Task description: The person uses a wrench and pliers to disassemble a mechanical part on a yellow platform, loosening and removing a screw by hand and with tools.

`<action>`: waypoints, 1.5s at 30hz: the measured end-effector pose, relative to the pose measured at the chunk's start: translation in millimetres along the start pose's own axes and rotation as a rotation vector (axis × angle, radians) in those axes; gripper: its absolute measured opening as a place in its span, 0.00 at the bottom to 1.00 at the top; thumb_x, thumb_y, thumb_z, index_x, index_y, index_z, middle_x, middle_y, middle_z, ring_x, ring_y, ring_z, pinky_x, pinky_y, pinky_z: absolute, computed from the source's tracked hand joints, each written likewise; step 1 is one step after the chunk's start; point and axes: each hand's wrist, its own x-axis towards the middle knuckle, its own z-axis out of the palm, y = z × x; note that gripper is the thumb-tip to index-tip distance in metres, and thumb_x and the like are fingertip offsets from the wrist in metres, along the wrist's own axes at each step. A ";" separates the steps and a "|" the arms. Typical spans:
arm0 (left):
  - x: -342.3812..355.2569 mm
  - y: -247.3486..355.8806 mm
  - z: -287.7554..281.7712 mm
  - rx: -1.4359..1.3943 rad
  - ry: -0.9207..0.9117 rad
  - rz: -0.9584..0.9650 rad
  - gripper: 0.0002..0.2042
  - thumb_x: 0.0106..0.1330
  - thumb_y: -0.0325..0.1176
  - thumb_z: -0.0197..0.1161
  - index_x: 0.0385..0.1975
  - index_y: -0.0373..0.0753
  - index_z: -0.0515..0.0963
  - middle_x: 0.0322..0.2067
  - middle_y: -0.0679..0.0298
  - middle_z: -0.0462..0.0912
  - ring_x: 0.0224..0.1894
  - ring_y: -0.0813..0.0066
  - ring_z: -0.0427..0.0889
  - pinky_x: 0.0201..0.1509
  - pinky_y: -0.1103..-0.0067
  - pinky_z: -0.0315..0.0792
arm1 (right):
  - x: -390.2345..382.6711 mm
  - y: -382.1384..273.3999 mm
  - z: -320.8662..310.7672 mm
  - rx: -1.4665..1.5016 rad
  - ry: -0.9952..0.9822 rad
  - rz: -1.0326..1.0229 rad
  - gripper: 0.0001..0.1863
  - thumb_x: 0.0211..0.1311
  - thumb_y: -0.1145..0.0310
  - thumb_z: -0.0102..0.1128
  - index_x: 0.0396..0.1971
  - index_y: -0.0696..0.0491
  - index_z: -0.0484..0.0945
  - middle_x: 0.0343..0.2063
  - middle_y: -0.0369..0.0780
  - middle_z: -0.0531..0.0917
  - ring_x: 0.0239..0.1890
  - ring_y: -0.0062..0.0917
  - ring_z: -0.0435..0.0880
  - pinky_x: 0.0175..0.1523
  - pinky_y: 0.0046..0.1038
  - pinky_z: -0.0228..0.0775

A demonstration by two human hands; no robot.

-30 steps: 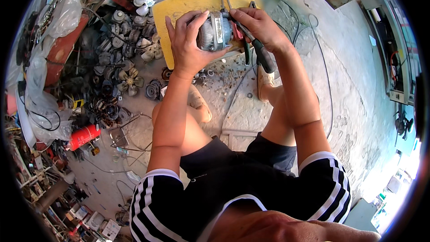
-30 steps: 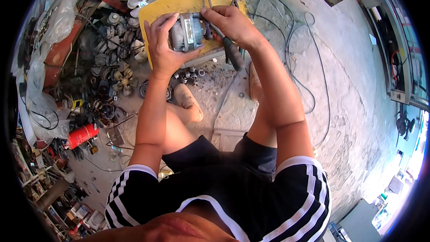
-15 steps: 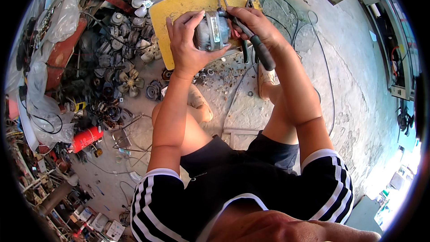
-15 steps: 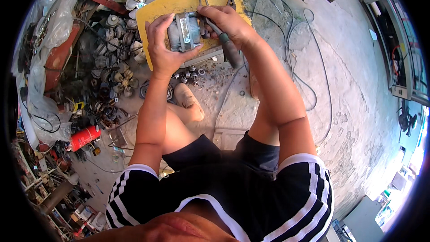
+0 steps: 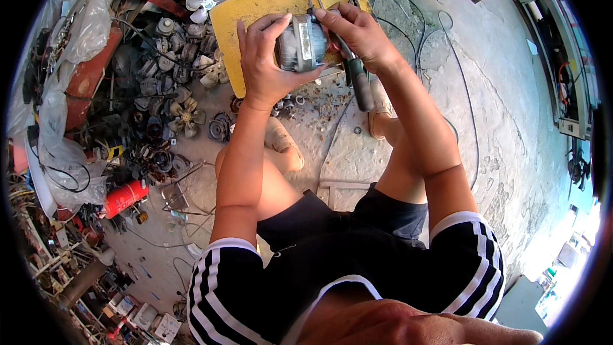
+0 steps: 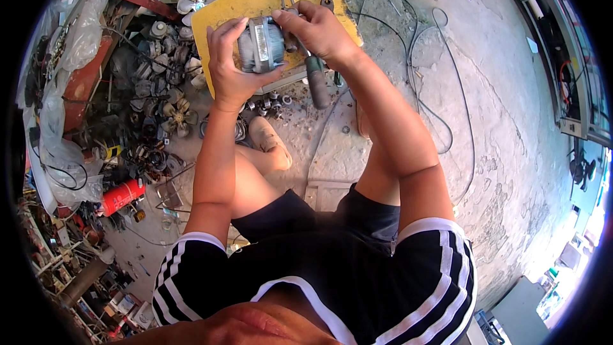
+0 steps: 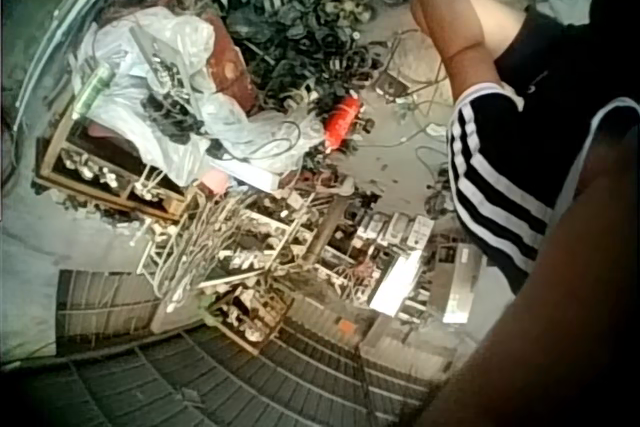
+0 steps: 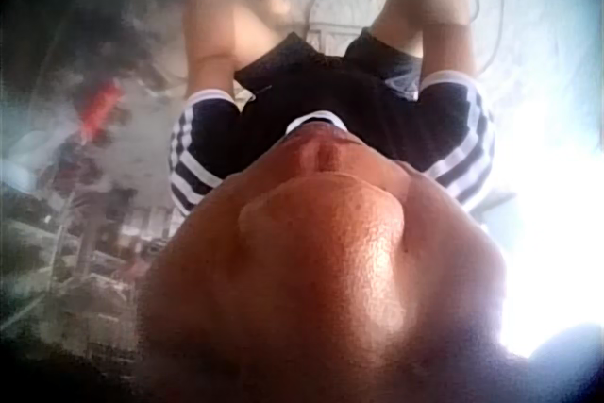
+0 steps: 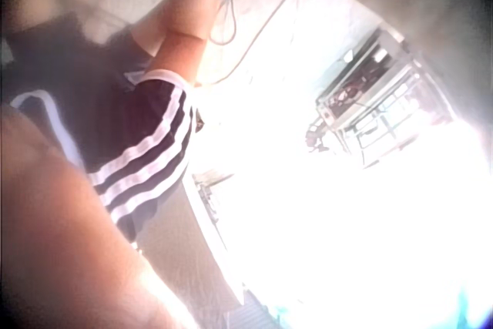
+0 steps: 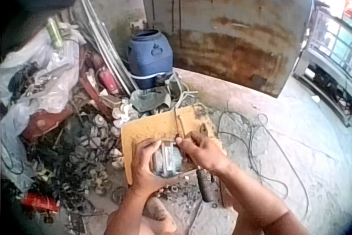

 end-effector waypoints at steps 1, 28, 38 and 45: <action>0.9 0.4 0.8 -0.046 0.005 -0.017 0.45 0.28 0.43 0.84 0.56 0.49 0.70 0.50 0.66 0.76 0.54 0.63 0.75 0.69 0.45 0.48 | 1.4 5.1 2.2 -0.025 0.030 -0.062 0.20 0.64 0.52 0.64 0.35 0.57 0.79 0.20 0.32 0.78 0.21 0.14 0.73 0.27 0.19 0.64; -20.8 -31.0 -31.1 0.087 -0.119 -0.219 0.49 0.41 0.47 0.81 0.64 0.41 0.60 0.61 0.56 0.67 0.65 0.56 0.65 0.68 0.52 0.53 | -38.4 33.4 36.3 -0.073 -0.042 -0.086 0.26 0.72 0.71 0.50 0.69 0.53 0.62 0.38 0.34 0.79 0.30 0.13 0.71 0.35 0.18 0.68; -12.6 -27.0 -40.8 0.062 -0.429 -0.276 0.46 0.44 0.43 0.79 0.67 0.53 0.62 0.64 0.61 0.68 0.67 0.58 0.66 0.69 0.52 0.52 | -70.1 14.9 25.0 0.091 -0.157 0.240 0.29 0.73 0.68 0.49 0.70 0.57 0.56 0.38 0.34 0.75 0.27 0.13 0.69 0.27 0.15 0.64; -9.8 -21.7 -28.9 0.132 -0.391 -0.341 0.47 0.40 0.53 0.79 0.64 0.54 0.65 0.62 0.64 0.70 0.64 0.62 0.71 0.70 0.42 0.46 | -59.9 -13.4 27.4 0.260 -0.071 0.477 0.22 0.72 0.69 0.50 0.63 0.55 0.64 0.34 0.35 0.75 0.29 0.12 0.73 0.26 0.11 0.70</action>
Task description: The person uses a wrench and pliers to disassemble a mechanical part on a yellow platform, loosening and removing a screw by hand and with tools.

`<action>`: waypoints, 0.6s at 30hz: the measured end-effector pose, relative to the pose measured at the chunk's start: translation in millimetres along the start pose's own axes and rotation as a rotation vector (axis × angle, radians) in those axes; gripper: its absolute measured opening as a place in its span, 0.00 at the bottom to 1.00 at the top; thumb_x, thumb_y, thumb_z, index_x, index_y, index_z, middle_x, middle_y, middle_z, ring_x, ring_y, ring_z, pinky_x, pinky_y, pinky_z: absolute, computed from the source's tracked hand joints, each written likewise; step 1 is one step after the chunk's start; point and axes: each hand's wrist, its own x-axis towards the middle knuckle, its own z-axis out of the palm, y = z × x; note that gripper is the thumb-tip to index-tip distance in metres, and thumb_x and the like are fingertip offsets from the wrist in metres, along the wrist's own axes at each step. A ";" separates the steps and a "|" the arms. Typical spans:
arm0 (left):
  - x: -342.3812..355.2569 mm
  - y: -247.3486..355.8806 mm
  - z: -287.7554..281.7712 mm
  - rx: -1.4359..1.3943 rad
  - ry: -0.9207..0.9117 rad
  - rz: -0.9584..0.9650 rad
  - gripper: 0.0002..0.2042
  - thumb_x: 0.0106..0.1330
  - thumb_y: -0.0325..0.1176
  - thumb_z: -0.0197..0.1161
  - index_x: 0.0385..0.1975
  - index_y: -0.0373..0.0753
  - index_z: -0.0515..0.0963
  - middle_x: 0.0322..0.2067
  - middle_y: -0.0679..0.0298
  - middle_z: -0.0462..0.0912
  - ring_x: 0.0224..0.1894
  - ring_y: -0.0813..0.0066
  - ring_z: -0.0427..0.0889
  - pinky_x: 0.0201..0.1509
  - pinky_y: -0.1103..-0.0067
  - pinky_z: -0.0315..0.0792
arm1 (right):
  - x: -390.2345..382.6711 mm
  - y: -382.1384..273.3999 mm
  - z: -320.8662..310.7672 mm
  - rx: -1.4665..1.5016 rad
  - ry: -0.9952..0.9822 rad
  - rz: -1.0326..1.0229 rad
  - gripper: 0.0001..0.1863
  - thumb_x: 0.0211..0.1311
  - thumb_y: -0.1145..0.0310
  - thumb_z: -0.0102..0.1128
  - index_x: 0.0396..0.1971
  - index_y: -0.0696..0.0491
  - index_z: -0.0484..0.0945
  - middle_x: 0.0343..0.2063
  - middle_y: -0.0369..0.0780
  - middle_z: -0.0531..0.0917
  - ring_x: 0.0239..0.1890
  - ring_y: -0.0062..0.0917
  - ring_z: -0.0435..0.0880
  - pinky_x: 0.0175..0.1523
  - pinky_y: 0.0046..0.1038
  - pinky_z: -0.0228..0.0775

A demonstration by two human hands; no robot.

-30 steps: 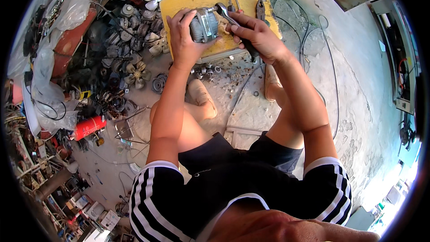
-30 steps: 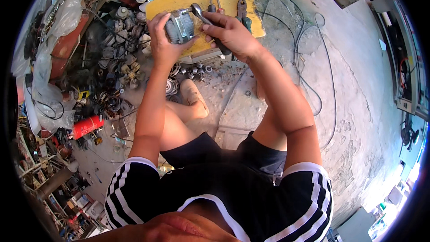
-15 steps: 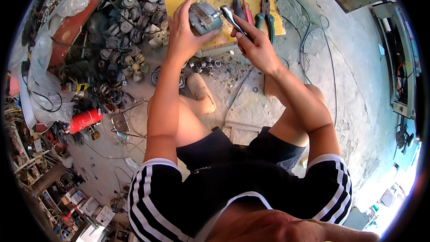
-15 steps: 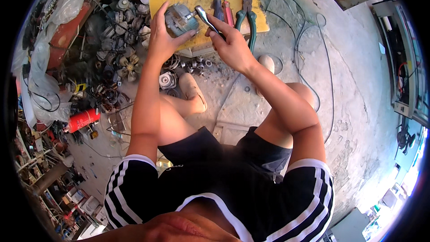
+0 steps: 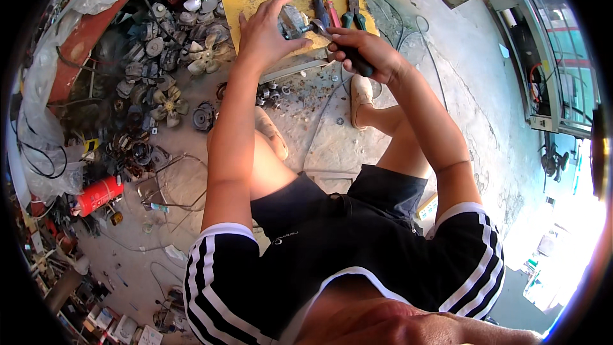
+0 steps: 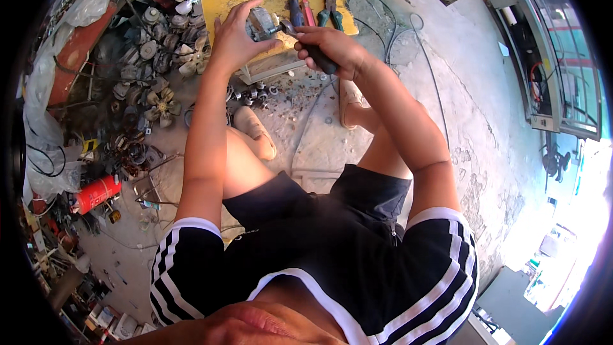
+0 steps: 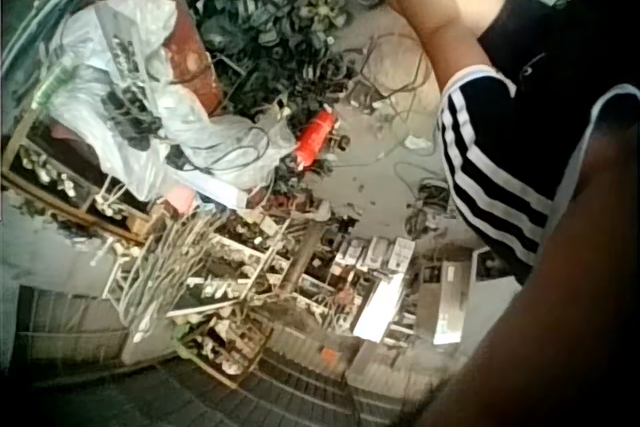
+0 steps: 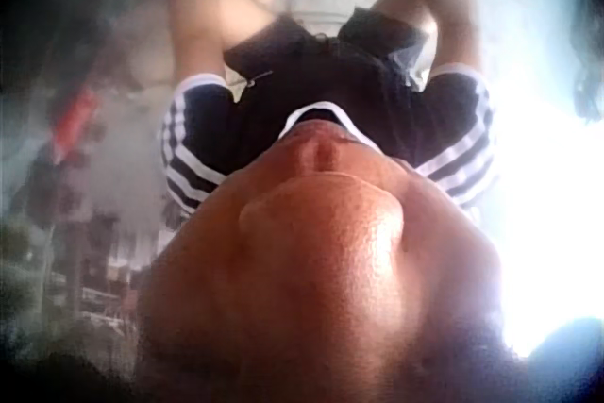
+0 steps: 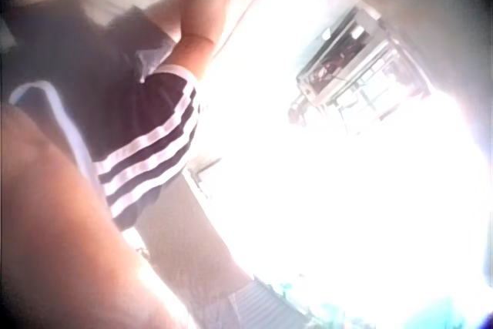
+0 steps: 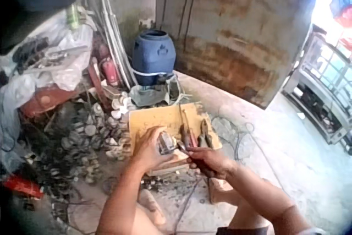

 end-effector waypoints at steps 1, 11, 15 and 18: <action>0.1 -0.4 2.0 0.012 0.018 -0.001 0.47 0.39 0.53 0.79 0.64 0.53 0.65 0.62 0.64 0.71 0.63 0.62 0.72 0.70 0.42 0.46 | 2.3 -2.7 1.6 0.059 0.031 0.055 0.12 0.72 0.69 0.50 0.51 0.53 0.68 0.29 0.32 0.73 0.26 0.11 0.71 0.23 0.11 0.68; -2.2 -1.2 10.6 0.104 0.054 -0.025 0.42 0.42 0.52 0.77 0.62 0.54 0.67 0.56 0.64 0.74 0.55 0.58 0.78 0.71 0.45 0.47 | 10.6 12.0 26.2 -0.168 0.178 -0.024 0.08 0.73 0.66 0.48 0.49 0.45 0.70 0.21 0.26 0.64 0.18 0.08 0.58 0.18 0.14 0.49; -2.7 -2.7 11.3 0.087 0.077 -0.002 0.42 0.43 0.52 0.77 0.62 0.53 0.67 0.55 0.63 0.74 0.53 0.56 0.78 0.71 0.47 0.49 | 15.6 20.8 25.0 -0.470 0.271 -0.167 0.15 0.71 0.65 0.48 0.51 0.55 0.75 0.22 0.39 0.76 0.19 0.25 0.74 0.25 0.29 0.66; -0.1 0.6 18.3 0.079 0.136 -0.028 0.41 0.44 0.52 0.76 0.61 0.53 0.68 0.55 0.62 0.74 0.53 0.56 0.79 0.72 0.49 0.49 | 24.7 39.4 22.7 -0.934 0.481 -0.538 0.17 0.70 0.64 0.49 0.51 0.58 0.76 0.27 0.52 0.82 0.30 0.43 0.83 0.38 0.36 0.74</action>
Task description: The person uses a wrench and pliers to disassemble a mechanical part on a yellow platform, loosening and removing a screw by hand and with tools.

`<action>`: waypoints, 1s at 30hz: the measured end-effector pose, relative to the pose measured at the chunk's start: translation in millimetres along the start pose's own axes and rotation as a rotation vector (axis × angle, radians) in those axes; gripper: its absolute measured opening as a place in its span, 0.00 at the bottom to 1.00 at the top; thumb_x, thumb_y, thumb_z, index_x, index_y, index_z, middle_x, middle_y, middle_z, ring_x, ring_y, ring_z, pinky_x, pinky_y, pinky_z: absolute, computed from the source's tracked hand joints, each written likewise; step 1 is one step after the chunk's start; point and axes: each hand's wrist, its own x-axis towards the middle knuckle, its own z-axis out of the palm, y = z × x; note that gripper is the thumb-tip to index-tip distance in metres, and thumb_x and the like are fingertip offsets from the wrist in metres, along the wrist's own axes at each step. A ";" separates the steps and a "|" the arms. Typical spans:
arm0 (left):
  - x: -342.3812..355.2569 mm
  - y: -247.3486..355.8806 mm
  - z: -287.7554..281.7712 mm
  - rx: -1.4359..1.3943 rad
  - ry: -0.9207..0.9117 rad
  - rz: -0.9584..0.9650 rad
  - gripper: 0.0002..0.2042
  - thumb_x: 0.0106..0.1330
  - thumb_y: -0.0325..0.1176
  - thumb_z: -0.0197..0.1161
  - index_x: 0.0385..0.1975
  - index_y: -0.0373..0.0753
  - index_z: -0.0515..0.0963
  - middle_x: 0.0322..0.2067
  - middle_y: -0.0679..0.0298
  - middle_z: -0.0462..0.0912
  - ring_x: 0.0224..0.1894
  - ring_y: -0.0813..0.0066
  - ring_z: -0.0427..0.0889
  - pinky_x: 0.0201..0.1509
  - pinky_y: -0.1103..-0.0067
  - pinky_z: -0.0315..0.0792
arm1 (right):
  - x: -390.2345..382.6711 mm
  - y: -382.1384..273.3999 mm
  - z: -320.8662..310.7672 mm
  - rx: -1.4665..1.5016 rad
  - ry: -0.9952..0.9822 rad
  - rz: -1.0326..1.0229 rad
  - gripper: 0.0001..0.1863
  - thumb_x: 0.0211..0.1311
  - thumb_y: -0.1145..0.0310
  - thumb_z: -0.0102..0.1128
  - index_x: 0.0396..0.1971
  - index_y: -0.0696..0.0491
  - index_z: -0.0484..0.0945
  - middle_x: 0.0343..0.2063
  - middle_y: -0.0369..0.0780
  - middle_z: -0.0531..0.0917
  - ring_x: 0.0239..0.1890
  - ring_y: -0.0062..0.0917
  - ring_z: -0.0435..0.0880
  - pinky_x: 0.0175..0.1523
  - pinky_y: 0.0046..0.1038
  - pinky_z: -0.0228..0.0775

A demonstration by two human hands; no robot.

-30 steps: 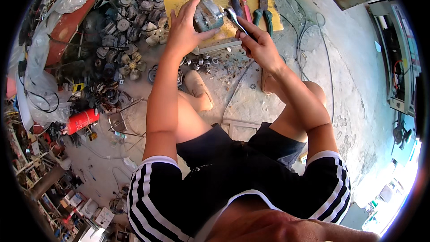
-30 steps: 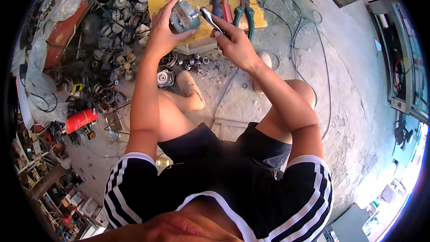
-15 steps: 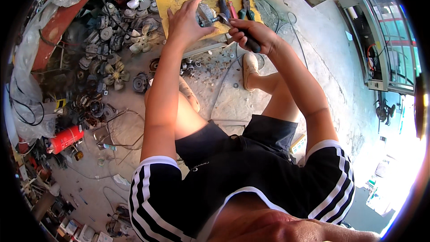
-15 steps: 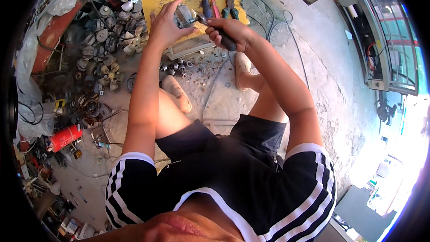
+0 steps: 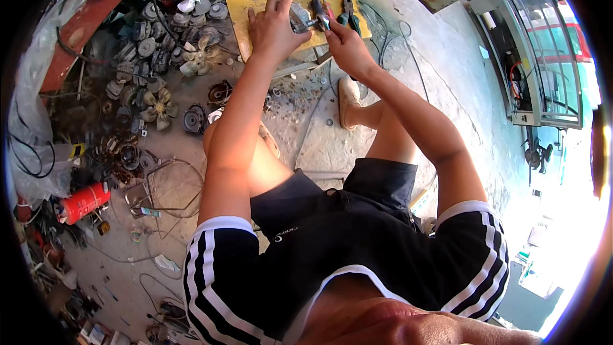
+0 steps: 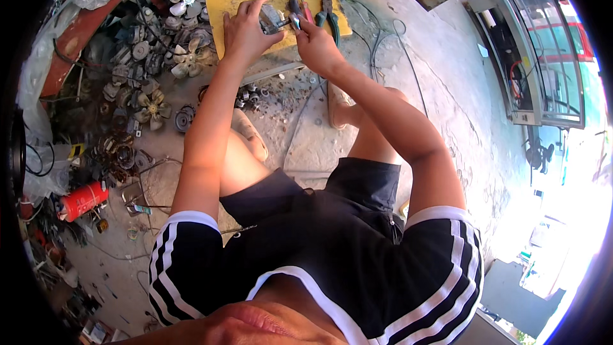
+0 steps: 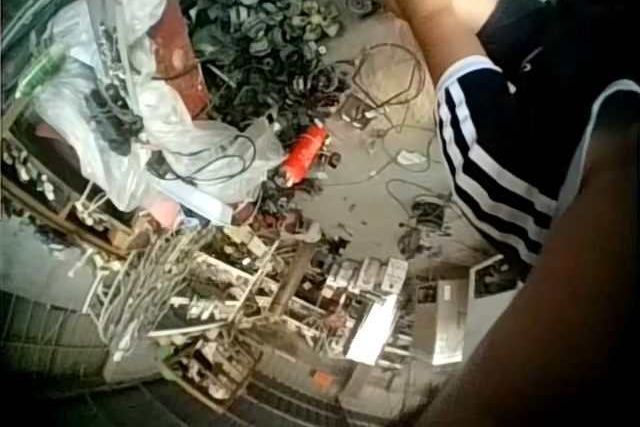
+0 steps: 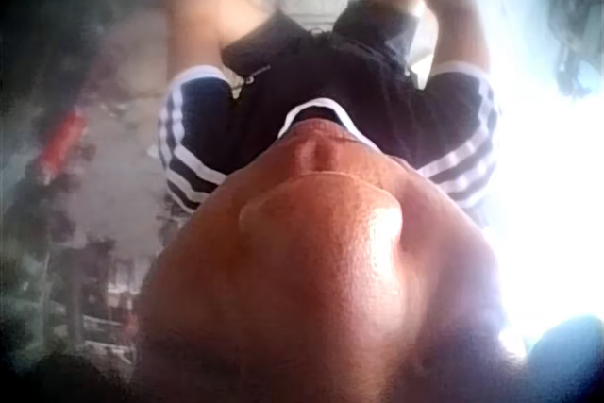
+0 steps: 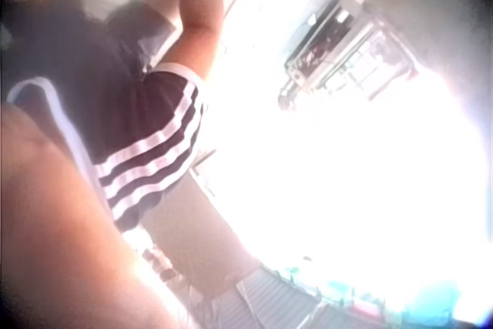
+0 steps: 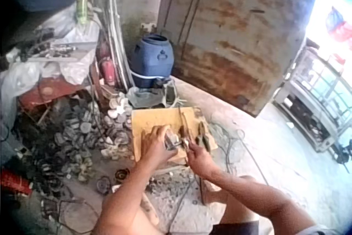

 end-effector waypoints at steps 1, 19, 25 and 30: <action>-1.6 -0.1 0.9 -0.001 -0.020 0.003 0.41 0.44 0.52 0.76 0.62 0.53 0.68 0.55 0.62 0.74 0.53 0.56 0.79 0.72 0.49 0.50 | -2.4 1.5 2.5 0.019 0.004 0.089 0.19 0.68 0.63 0.50 0.54 0.58 0.75 0.34 0.59 0.81 0.42 0.53 0.82 0.49 0.39 0.72; 1.2 1.6 -13.4 0.001 -0.132 0.007 0.47 0.40 0.57 0.77 0.65 0.55 0.64 0.60 0.62 0.71 0.61 0.57 0.73 0.69 0.40 0.44 | 12.3 21.3 -29.9 0.559 -0.047 0.309 0.15 0.73 0.63 0.46 0.41 0.59 0.77 0.19 0.32 0.72 0.18 0.17 0.69 0.24 0.23 0.62; 7.1 -15.9 -14.6 -0.213 0.097 -0.011 0.51 0.45 0.71 0.68 0.66 0.45 0.63 0.63 0.57 0.70 0.66 0.55 0.67 0.68 0.39 0.42 | 111.8 24.1 -37.1 -0.009 0.082 0.191 0.18 0.70 0.62 0.45 0.35 0.61 0.80 0.25 0.42 0.86 0.25 0.25 0.83 0.33 0.24 0.75; 24.0 -22.1 -17.0 -0.495 0.359 -0.121 0.31 0.65 0.59 0.59 0.56 0.37 0.74 0.53 0.55 0.79 0.58 0.56 0.76 0.64 0.59 0.59 | 222.6 90.5 -29.6 -0.187 0.153 0.311 0.16 0.56 0.60 0.60 0.30 0.60 0.85 0.31 0.47 0.87 0.35 0.38 0.88 0.41 0.34 0.80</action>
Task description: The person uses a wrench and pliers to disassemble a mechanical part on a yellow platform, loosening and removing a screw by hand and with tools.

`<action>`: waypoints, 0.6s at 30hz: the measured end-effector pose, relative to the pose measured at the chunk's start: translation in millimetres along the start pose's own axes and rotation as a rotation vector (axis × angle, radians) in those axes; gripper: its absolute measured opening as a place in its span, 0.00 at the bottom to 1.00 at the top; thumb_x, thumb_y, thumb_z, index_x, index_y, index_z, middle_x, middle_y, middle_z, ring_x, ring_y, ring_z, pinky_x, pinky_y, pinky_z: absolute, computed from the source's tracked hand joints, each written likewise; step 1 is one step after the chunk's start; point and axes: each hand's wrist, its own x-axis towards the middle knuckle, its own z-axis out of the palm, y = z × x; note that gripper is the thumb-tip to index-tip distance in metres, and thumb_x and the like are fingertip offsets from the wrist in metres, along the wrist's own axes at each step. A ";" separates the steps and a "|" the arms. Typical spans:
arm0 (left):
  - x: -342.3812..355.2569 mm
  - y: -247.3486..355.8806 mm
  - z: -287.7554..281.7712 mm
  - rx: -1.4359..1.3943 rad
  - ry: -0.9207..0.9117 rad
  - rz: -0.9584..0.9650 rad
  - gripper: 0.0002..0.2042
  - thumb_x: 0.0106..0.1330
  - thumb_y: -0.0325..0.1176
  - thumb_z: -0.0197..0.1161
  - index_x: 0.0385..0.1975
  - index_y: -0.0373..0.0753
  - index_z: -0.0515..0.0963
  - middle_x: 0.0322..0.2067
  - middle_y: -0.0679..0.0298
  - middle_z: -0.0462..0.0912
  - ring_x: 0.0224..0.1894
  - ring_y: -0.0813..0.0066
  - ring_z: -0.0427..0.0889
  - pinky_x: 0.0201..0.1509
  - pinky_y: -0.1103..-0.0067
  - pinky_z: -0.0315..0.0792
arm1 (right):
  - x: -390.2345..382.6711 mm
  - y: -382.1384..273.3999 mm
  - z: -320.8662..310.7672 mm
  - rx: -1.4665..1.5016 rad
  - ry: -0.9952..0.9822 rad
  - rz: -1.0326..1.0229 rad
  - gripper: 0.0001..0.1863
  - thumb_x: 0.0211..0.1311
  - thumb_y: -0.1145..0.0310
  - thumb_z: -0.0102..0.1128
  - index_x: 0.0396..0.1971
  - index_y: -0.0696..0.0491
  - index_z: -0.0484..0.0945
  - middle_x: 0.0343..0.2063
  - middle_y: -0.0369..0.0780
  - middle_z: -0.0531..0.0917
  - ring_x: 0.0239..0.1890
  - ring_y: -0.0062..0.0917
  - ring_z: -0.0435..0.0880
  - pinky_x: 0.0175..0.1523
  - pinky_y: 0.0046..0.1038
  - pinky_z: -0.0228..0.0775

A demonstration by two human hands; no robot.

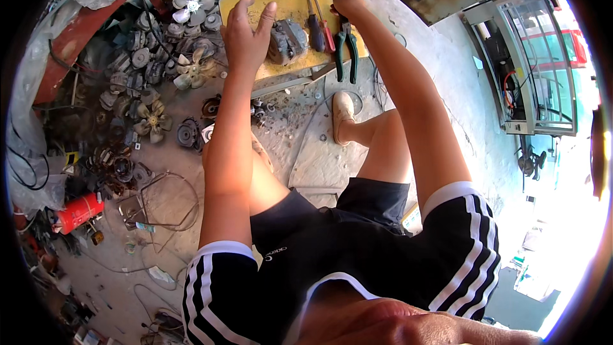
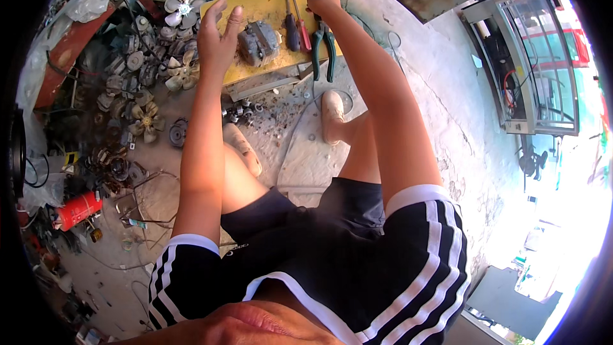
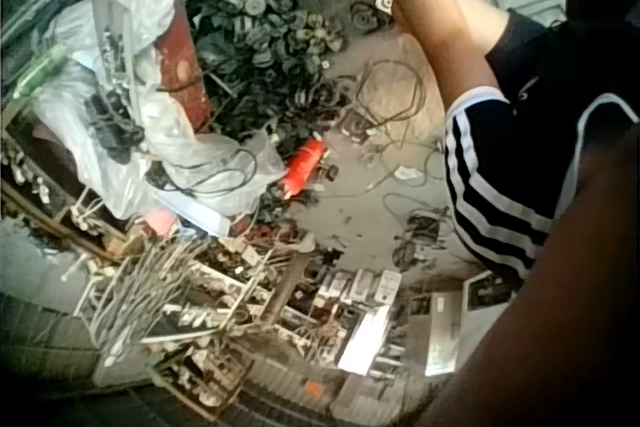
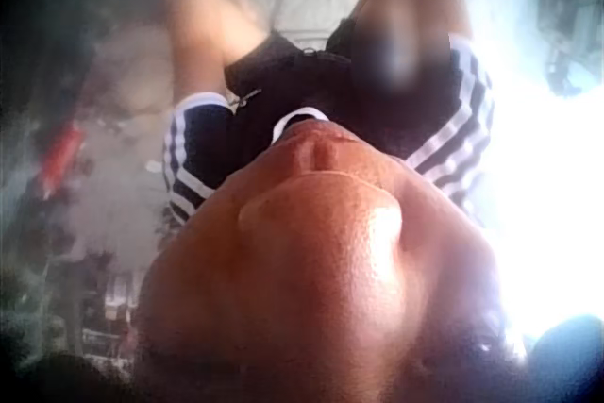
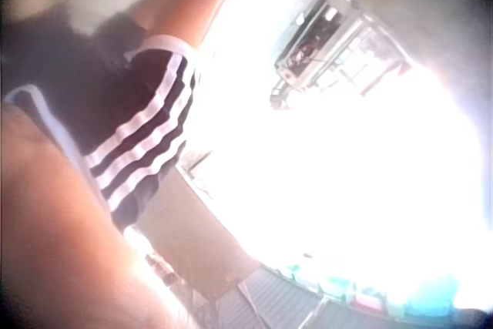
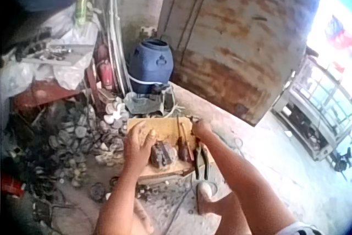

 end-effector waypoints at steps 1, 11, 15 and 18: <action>1.1 3.8 8.5 -0.030 0.017 0.005 0.30 0.65 0.58 0.59 0.55 0.37 0.74 0.52 0.55 0.79 0.57 0.57 0.76 0.64 0.62 0.61 | 24.6 19.2 -0.5 -0.008 0.047 0.013 0.16 0.54 0.60 0.62 0.29 0.60 0.85 0.32 0.48 0.87 0.36 0.38 0.88 0.42 0.34 0.80; 7.8 -4.6 -4.2 -0.018 0.104 0.010 0.23 0.65 0.44 0.65 0.54 0.34 0.74 0.49 0.51 0.80 0.51 0.57 0.81 0.54 0.67 0.73 | -41.3 -13.6 -3.6 -0.265 0.143 -0.224 0.19 0.55 0.58 0.59 0.47 0.42 0.84 0.47 0.44 0.84 0.51 0.38 0.83 0.55 0.36 0.74; 5.0 -0.2 -5.6 0.035 0.081 -0.007 0.24 0.65 0.44 0.65 0.54 0.34 0.74 0.50 0.51 0.79 0.51 0.58 0.81 0.55 0.68 0.73 | -92.6 -19.2 -28.9 0.018 0.135 -0.345 0.17 0.58 0.57 0.58 0.44 0.45 0.84 0.40 0.45 0.86 0.46 0.41 0.84 0.51 0.37 0.75; 4.6 4.5 -9.6 0.041 0.093 -0.046 0.23 0.65 0.43 0.65 0.54 0.35 0.74 0.51 0.52 0.79 0.51 0.59 0.80 0.55 0.68 0.72 | -117.4 -9.3 -28.7 0.108 0.211 -0.416 0.16 0.60 0.56 0.57 0.41 0.48 0.84 0.35 0.45 0.86 0.42 0.43 0.84 0.48 0.39 0.76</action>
